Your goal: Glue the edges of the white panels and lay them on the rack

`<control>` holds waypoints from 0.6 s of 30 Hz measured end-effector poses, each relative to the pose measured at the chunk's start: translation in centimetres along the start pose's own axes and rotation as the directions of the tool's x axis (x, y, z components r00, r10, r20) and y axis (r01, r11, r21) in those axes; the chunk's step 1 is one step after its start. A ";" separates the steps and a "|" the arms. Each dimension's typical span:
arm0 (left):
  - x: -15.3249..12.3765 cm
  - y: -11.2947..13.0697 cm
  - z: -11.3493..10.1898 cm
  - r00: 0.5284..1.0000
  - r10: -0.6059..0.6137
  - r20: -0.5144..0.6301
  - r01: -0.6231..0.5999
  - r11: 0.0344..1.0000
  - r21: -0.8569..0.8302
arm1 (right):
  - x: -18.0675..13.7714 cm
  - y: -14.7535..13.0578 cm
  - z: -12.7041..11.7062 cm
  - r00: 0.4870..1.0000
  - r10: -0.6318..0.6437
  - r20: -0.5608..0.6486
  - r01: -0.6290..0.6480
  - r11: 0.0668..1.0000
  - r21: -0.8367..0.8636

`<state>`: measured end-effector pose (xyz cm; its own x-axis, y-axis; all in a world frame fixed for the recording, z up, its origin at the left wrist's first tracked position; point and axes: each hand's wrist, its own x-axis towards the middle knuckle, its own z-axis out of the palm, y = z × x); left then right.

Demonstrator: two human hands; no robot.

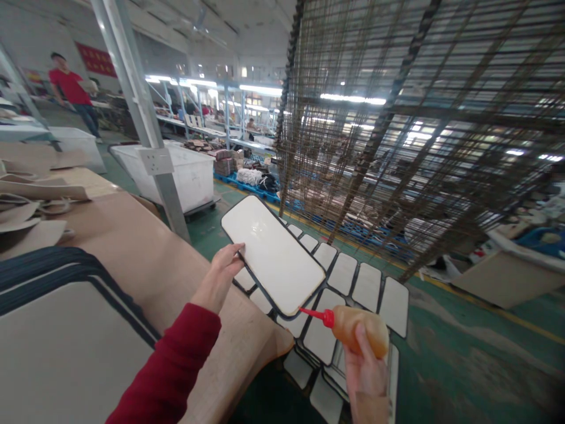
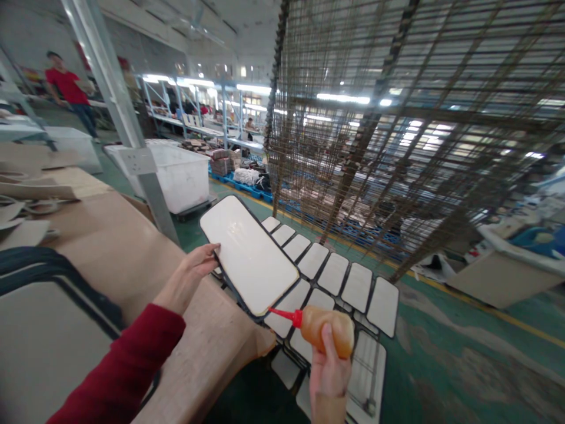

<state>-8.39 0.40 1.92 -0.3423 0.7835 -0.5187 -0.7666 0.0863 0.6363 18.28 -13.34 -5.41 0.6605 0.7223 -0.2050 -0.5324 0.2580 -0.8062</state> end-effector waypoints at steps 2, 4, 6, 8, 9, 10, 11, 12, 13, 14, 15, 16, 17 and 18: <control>0.1 0.0 0.0 1.000 0.010 0.002 -0.010 1.000 -0.011 | -0.1 0.4 -0.2 1.000 0.012 -0.003 -0.012 1.000 0.001; 0.2 0.1 -0.1 1.000 0.028 0.005 -0.028 0.999 -0.024 | -0.1 0.6 -0.3 1.000 0.028 -0.009 -0.028 1.000 0.009; 0.4 0.1 -0.2 0.999 0.051 0.008 -0.050 0.998 -0.034 | -0.1 0.9 -0.4 0.999 0.053 -0.008 -0.053 0.998 0.015; 0.6 0.1 -0.3 0.997 0.073 0.013 -0.073 0.996 -0.042 | 0.0 1.1 -0.4 0.998 0.068 -0.010 -0.068 0.998 0.016; 0.7 0.0 -0.4 0.996 0.085 0.013 -0.085 0.995 -0.045 | 0.0 1.3 -0.3 0.997 0.073 -0.016 -0.072 0.997 0.015; 0.8 0.0 -0.4 0.995 0.098 0.012 -0.098 0.994 -0.048 | 0.0 1.5 -0.3 0.997 0.076 -0.021 -0.076 0.997 0.014; 0.9 -0.1 -0.4 0.994 0.112 0.008 -0.112 0.992 -0.052 | -0.1 1.7 -0.2 0.996 0.080 -0.029 -0.080 0.997 0.014; 1.0 -0.2 -0.4 0.992 0.127 0.003 -0.127 0.990 -0.054 | -0.3 1.8 -0.1 0.996 0.087 -0.032 -0.086 0.996 0.015; 1.0 -0.2 -0.3 0.990 0.143 -0.003 -0.143 0.988 -0.056 | -0.6 1.9 0.0 0.995 0.094 -0.031 -0.093 0.996 0.016; 1.0 -0.3 -0.2 0.987 0.157 -0.010 -0.158 0.986 -0.056 | -1.0 2.0 0.2 0.994 0.103 -0.027 -0.102 0.995 0.018; 0.9 -0.4 -0.1 0.985 0.172 -0.016 -0.172 0.984 -0.055 | -1.4 1.9 0.5 0.993 0.121 -0.012 -0.121 0.992 0.023; 0.8 -0.5 0.1 0.983 0.185 -0.020 -0.185 0.981 -0.052 | -1.9 1.6 0.8 0.989 0.149 0.016 -0.150 0.988 0.031; 0.7 -0.7 0.3 0.980 0.196 -0.022 -0.197 0.979 -0.048 | -2.3 1.1 1.2 0.982 0.181 0.053 -0.183 0.982 0.041; 0.5 -0.8 0.5 0.979 0.205 -0.018 -0.206 0.978 -0.042 | -2.5 0.5 1.6 0.974 0.208 0.094 -0.214 0.976 0.051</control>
<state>-7.65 1.04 1.45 -0.5023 0.7731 -0.3874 -0.7019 -0.1029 0.7048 15.53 -14.02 -4.38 0.4823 0.8173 -0.3152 -0.6873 0.1300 -0.7146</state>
